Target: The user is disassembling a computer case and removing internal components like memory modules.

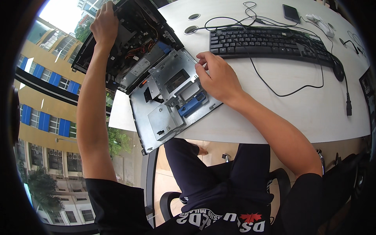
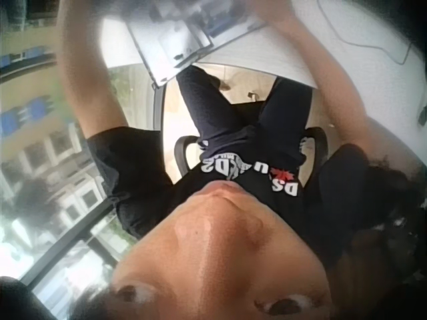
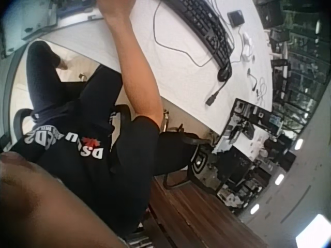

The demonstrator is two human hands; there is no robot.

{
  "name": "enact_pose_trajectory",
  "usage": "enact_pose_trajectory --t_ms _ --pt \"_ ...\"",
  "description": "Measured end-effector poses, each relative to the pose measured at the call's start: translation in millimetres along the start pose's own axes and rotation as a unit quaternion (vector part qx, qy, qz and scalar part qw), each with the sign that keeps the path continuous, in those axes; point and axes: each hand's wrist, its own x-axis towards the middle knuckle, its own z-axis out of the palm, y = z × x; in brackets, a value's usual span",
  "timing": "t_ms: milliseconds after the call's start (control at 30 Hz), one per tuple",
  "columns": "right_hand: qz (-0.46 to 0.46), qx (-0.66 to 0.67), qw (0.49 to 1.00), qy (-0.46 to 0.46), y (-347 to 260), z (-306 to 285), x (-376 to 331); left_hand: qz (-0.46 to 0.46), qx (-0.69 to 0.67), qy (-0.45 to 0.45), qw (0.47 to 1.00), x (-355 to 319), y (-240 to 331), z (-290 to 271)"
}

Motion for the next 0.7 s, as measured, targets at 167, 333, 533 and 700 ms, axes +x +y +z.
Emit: enact_pose_trajectory --t_ms 167,333,533,700 --pt "-0.007 -0.004 1.000 0.005 2 2 1 0.004 -0.001 0.013 1.000 1 -3 1" --pt "-0.002 -0.004 1.000 0.004 1 0 0 -0.023 -0.007 -0.012 1.000 3 1 1" --pt "0.014 0.008 1.000 0.020 2 -4 16 -0.042 -0.007 -0.009 0.999 6 4 -4" --pt "-0.058 -0.066 0.993 0.081 -16 -4 63 -0.086 -0.061 -0.093 0.990 21 2 -15"
